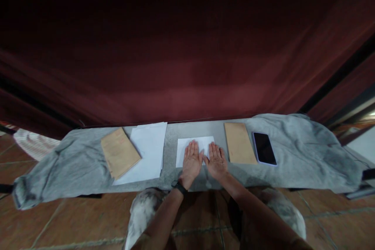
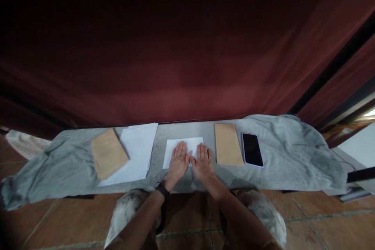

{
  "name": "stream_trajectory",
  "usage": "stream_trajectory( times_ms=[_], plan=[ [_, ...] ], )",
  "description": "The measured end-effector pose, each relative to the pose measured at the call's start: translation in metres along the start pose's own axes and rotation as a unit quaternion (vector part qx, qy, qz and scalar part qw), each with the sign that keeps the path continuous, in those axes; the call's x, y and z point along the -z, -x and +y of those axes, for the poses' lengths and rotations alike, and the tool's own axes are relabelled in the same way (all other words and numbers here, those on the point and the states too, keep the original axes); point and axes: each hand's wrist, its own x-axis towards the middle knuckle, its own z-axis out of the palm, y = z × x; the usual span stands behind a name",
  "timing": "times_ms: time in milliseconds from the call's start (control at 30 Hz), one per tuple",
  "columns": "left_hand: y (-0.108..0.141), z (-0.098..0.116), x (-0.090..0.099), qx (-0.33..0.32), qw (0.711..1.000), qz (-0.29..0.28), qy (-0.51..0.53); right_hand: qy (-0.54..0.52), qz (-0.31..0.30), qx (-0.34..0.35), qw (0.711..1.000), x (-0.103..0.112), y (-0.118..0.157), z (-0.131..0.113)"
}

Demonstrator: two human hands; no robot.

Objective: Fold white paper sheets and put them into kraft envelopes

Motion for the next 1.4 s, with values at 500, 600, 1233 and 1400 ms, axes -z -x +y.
stream_trajectory(
  times_ms=[500, 600, 1233, 1400],
  plan=[
    [-0.02, -0.035, 0.003, 0.038, 0.987, -0.009, -0.153, 0.037, -0.043, -0.036, 0.998, 0.02, -0.024, -0.018],
    [-0.019, -0.033, 0.005, 0.033, 0.987, -0.015, -0.159, -0.001, -0.079, -0.015, 0.997, 0.025, -0.033, -0.03],
    [-0.02, -0.033, 0.007, 0.033, 0.987, -0.051, -0.148, 0.004, -0.053, 0.091, 0.994, -0.011, -0.055, -0.035],
    [-0.022, -0.032, 0.008, 0.052, 0.986, -0.044, -0.15, 0.022, -0.007, 0.097, 0.995, -0.018, -0.053, -0.022]
  ],
)
